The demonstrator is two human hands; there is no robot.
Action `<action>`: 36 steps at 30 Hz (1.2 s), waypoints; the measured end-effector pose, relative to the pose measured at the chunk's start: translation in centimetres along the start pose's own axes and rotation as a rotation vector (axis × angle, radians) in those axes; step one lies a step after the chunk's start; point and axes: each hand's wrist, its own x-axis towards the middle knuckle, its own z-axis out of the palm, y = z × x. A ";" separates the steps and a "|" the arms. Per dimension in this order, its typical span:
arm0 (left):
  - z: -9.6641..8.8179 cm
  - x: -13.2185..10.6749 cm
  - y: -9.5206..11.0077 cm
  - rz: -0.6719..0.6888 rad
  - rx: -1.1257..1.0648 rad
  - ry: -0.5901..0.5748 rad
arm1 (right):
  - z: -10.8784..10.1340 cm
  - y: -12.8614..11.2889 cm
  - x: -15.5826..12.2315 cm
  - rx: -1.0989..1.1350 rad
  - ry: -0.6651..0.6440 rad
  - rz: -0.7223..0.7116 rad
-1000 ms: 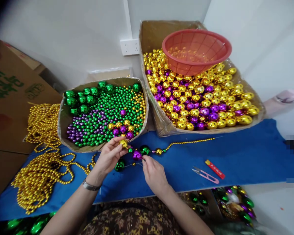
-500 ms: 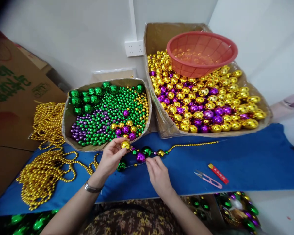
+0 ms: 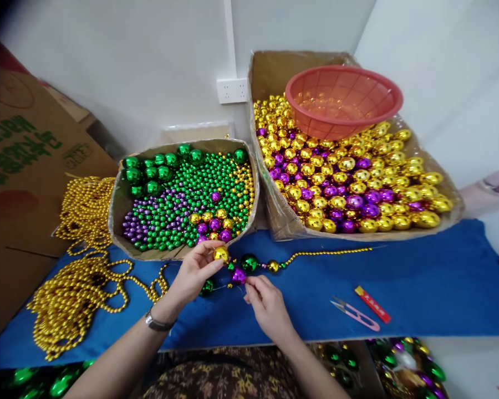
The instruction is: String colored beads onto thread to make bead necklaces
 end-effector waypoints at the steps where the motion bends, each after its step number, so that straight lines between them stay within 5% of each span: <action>1: 0.1 0.1 0.2 0.003 0.018 -0.025 | 0.0 0.2 0.0 0.039 -0.003 0.019; 8: 0.4 1.1 2.0 0.051 0.078 -0.216 | -0.5 0.4 0.2 0.204 0.002 0.100; 11: 0.3 2.9 2.7 0.092 0.144 -0.161 | -1.0 0.0 0.2 0.224 0.026 0.093; 14: 0.2 6.1 3.2 0.234 0.447 -0.077 | -1.3 -0.1 0.2 0.223 0.051 0.086; 17: 0.6 10.1 3.2 0.404 0.976 -0.111 | -1.4 0.1 0.2 0.217 0.074 0.090; 20: 1.3 13.3 2.6 0.431 1.467 -0.177 | -1.4 0.2 0.0 0.228 0.083 0.095; 23: 2.0 15.1 1.9 0.401 1.607 -0.184 | -1.6 0.2 -0.1 0.260 0.109 0.104; 36: 2.0 14.9 1.2 0.429 1.853 -0.241 | -1.5 0.7 0.1 0.307 0.122 0.127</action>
